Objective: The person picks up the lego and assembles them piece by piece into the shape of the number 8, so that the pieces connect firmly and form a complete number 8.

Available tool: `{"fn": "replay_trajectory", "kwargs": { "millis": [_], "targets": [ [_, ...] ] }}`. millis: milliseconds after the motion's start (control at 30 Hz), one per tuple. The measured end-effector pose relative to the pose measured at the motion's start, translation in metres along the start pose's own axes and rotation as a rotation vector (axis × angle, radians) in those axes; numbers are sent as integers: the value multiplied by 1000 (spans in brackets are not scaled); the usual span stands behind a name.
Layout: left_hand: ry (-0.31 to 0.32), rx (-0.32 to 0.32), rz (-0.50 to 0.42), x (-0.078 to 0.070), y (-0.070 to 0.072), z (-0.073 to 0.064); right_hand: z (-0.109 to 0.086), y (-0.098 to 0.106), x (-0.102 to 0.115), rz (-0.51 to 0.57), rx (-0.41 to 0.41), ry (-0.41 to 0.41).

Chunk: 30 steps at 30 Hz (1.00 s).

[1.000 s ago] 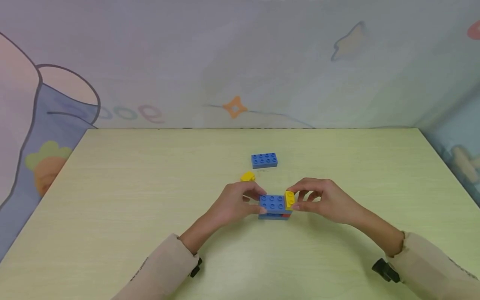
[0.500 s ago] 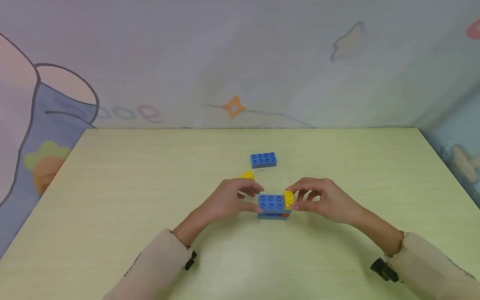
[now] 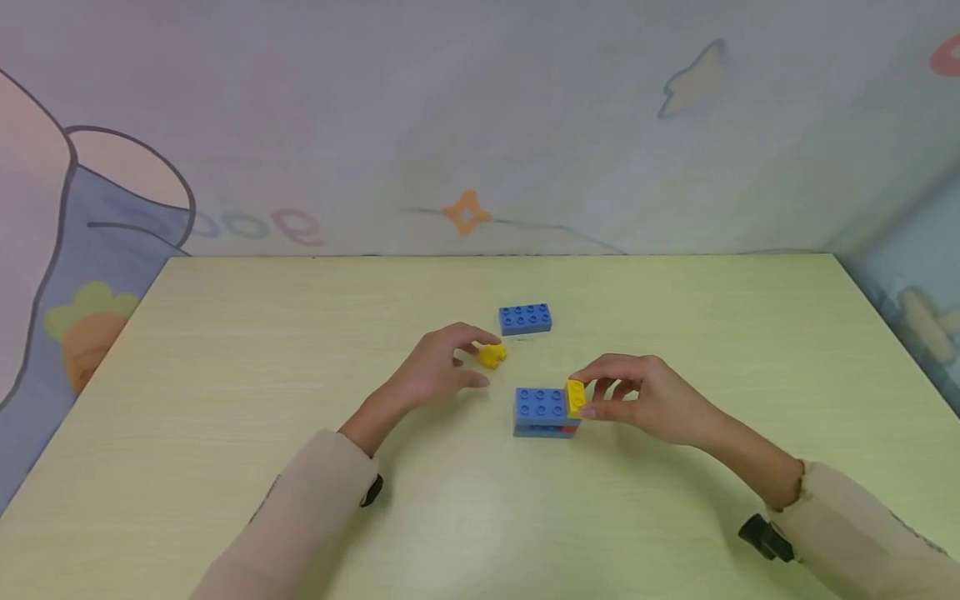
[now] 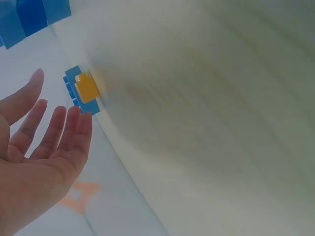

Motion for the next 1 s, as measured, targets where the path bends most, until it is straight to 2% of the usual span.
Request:
{"fn": "replay_trajectory", "kwargs": {
  "millis": [233, 500, 700, 1000],
  "targets": [
    [40, 3, 16, 5, 0, 13, 0, 0, 0, 5, 4, -17],
    [92, 26, -1, 5, -4, 19, -1, 0, 0, 5, 1, -25],
    [103, 9, 7, 7, -8, 23, -1, -1, 0, 3, 1, -22],
    [110, 3, 71, 4, -12, 27, -2, -1, 0, -1, 4, -27]
  ]
}}
Point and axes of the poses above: each hand's wrist, its own z-axis towards the middle knuckle, its own y-axis out of the back of the hand, x = y × z, the point moved 2 cm from there along z, towards the middle knuckle, and after that the axes turned 4 degrees about y, right-handed, at the moved point
